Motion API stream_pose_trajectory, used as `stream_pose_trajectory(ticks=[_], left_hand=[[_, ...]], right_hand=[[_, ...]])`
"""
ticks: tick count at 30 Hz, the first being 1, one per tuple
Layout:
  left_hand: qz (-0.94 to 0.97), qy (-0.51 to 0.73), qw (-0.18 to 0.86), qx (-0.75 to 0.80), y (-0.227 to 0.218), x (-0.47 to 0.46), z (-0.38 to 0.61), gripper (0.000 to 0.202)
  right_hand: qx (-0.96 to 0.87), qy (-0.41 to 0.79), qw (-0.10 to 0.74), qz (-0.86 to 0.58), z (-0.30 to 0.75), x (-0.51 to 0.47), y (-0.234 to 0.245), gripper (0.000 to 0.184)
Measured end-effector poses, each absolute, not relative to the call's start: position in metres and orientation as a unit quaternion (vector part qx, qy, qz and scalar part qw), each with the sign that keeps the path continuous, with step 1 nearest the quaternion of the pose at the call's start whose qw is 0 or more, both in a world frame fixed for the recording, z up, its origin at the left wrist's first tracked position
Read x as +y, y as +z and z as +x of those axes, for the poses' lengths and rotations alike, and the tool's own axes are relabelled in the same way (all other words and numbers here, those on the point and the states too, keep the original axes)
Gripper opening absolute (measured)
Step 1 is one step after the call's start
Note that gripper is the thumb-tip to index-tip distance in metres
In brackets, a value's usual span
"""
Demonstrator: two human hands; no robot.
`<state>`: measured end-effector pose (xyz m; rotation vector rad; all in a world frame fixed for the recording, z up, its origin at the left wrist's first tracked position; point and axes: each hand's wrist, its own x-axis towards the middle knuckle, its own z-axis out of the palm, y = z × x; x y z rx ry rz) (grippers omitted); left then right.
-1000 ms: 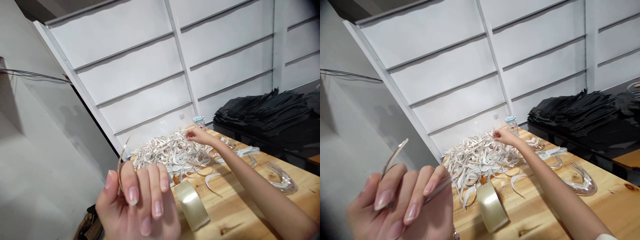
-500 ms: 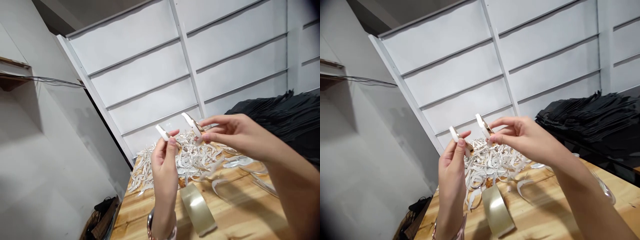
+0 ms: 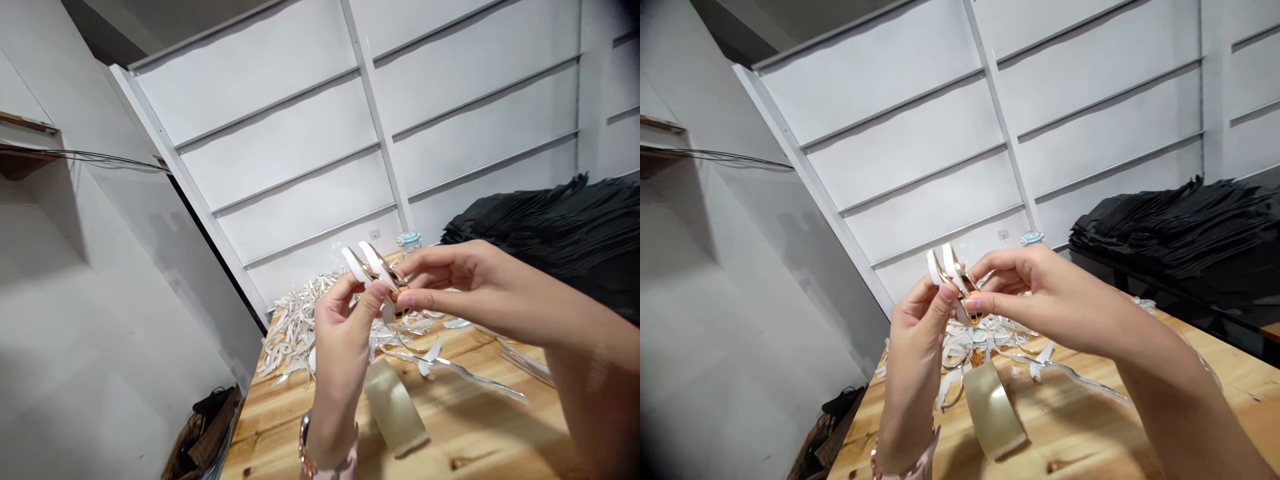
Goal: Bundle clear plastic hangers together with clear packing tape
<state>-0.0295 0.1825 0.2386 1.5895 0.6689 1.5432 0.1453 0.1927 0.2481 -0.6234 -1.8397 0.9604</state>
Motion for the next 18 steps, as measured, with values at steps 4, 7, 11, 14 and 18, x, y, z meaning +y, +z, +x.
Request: stream_pose_trajectory(ticks=[4,7,11,14,18], left_hand=[[0.639,0.609,0.403,0.241,0.239,0.181,-0.027,0.012],[0.643,0.630,0.381,0.212,0.238,0.176,-0.022,0.008],[0.648,0.649,0.349,0.194,0.241,0.186,-0.030,0.016],[0.644,0.657,0.320,0.227,0.233,0.231,-0.058,0.039],[0.590,0.579,0.221,0.518,0.179,0.318,-0.110,0.045]], right_hand=[[-0.773,0.378,0.445,-0.250,0.146,0.191,0.254,0.014],[-0.798,0.333,0.444,-0.234,0.144,0.190,0.256,0.004],[-0.776,0.246,0.528,-0.241,0.141,0.191,0.254,0.004],[-0.722,0.209,0.621,-0.223,0.141,0.190,0.253,0.005],[-0.688,0.207,0.664,-0.208,0.146,0.191,0.255,0.010]])
